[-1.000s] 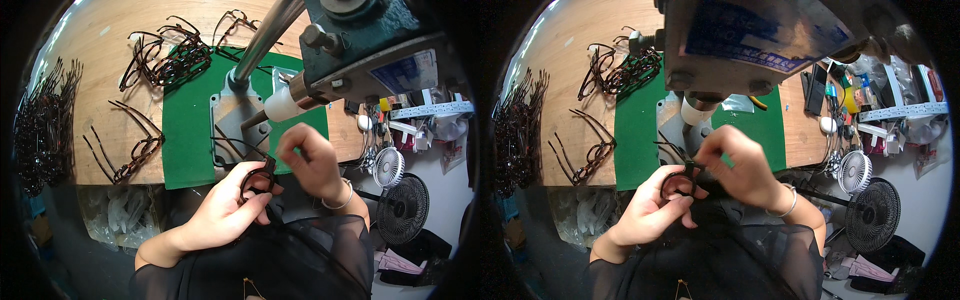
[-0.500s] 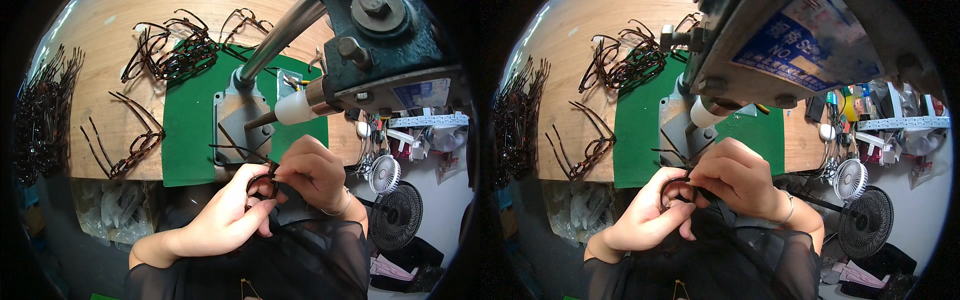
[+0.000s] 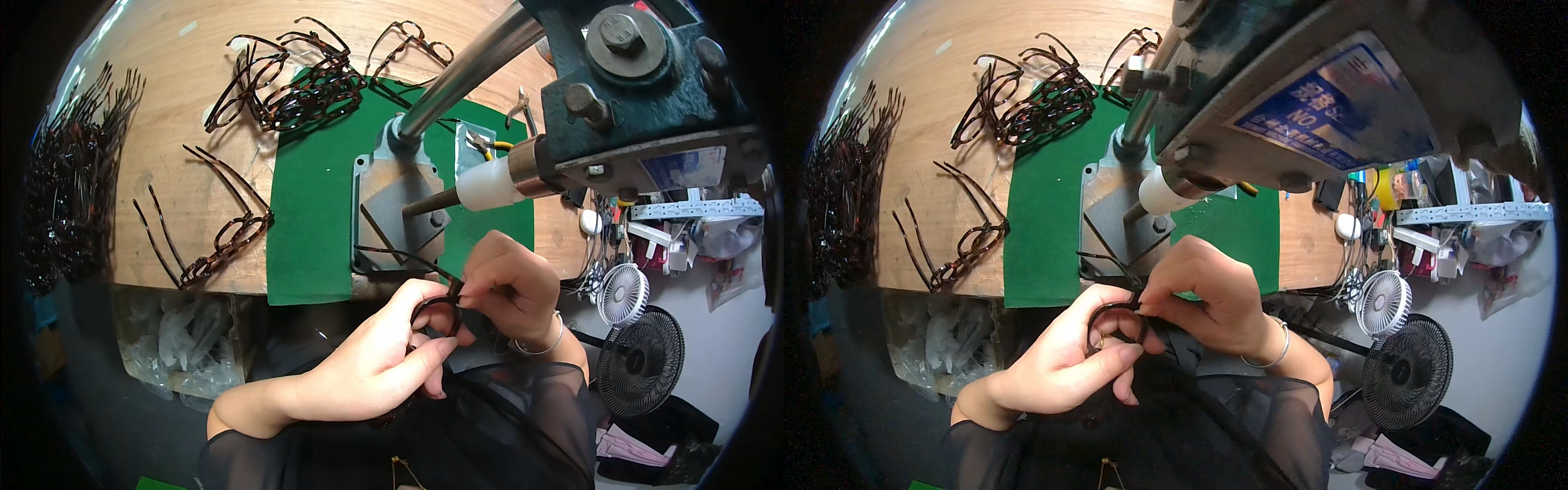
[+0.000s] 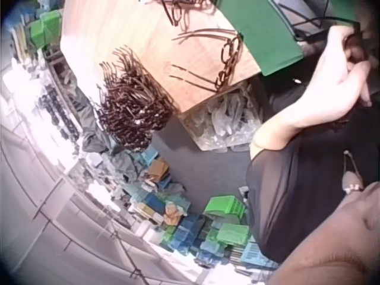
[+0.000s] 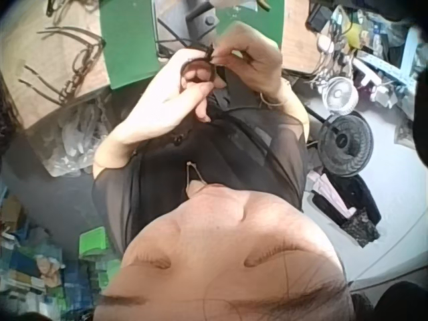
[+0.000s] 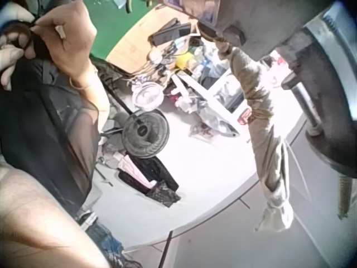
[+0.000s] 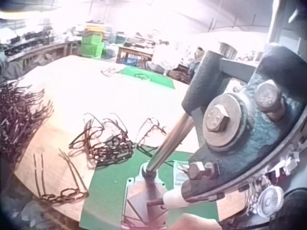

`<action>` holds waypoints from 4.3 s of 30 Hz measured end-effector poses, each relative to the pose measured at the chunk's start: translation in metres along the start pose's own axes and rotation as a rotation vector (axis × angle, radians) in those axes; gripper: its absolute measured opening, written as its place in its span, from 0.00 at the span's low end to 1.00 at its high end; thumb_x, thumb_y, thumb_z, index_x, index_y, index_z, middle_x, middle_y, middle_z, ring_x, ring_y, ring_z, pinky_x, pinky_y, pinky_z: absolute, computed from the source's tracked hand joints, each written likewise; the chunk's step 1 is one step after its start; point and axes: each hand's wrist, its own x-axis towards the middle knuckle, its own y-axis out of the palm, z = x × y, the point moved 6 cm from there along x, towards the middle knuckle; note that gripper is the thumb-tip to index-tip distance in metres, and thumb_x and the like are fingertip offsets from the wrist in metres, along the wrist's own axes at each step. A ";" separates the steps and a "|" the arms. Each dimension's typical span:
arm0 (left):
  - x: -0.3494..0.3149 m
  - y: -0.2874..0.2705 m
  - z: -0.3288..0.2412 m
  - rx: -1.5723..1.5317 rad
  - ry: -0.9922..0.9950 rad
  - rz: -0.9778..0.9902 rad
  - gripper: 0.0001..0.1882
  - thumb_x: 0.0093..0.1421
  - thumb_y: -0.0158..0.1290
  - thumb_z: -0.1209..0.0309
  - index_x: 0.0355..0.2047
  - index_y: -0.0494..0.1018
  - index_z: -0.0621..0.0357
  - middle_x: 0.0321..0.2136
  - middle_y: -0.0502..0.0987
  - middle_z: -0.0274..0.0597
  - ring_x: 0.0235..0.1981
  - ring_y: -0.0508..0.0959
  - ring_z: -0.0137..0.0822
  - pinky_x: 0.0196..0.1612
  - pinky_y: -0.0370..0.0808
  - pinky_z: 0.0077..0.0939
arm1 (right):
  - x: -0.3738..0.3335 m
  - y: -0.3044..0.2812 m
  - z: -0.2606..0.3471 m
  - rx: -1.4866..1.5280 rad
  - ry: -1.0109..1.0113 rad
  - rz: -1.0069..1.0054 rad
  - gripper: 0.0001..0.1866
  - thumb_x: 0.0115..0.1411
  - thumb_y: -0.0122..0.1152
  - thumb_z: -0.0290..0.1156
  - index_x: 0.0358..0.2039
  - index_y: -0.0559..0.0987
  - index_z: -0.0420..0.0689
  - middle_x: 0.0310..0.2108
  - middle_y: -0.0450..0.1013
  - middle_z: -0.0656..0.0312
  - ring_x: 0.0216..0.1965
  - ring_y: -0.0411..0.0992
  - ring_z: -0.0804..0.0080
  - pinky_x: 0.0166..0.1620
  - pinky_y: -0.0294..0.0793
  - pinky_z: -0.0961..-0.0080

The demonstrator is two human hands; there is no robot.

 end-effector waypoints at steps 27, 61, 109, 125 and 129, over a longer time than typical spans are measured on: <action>-0.003 0.002 -0.001 0.144 -0.053 0.000 0.23 0.59 0.38 0.81 0.52 0.44 0.63 0.38 0.67 0.53 0.24 0.71 0.27 0.32 0.73 0.23 | -0.004 0.003 0.001 0.010 0.049 0.010 0.07 0.46 0.61 0.19 0.26 0.73 0.40 0.26 0.67 0.61 0.26 0.67 0.72 0.29 0.66 0.80; 0.033 0.000 -0.074 0.150 0.324 -0.208 0.21 0.58 0.42 0.79 0.50 0.50 0.64 0.36 0.72 0.49 0.19 0.72 0.26 0.26 0.75 0.21 | -0.041 -0.050 -0.102 -0.644 0.166 -0.344 0.07 0.46 0.60 0.25 0.28 0.74 0.39 0.28 0.69 0.56 0.33 0.68 0.61 0.37 0.68 0.71; -0.013 -0.075 -0.029 0.699 0.260 -0.542 0.17 0.58 0.42 0.77 0.47 0.54 0.64 0.30 0.74 0.44 0.20 0.70 0.22 0.24 0.69 0.16 | -0.035 -0.100 0.007 0.082 -0.137 -0.666 0.18 0.59 0.48 0.33 0.44 0.66 0.33 0.41 0.67 0.55 0.42 0.66 0.69 0.49 0.63 0.72; -0.050 -0.156 -0.039 2.010 0.113 -0.977 0.17 0.51 0.51 0.68 0.42 0.65 0.54 0.31 0.68 0.44 0.32 0.70 0.43 0.33 0.70 0.32 | -0.021 -0.061 -0.031 0.109 0.142 -0.546 0.07 0.55 0.53 0.22 0.35 0.72 0.36 0.31 0.72 0.62 0.34 0.69 0.79 0.40 0.67 0.84; -0.033 -0.129 -0.068 2.111 0.223 -1.009 0.17 0.50 0.53 0.68 0.40 0.67 0.57 0.30 0.68 0.45 0.32 0.70 0.43 0.34 0.69 0.32 | -0.035 -0.071 -0.042 0.209 0.220 -0.623 0.06 0.55 0.53 0.23 0.34 0.72 0.37 0.31 0.71 0.62 0.32 0.68 0.80 0.39 0.67 0.86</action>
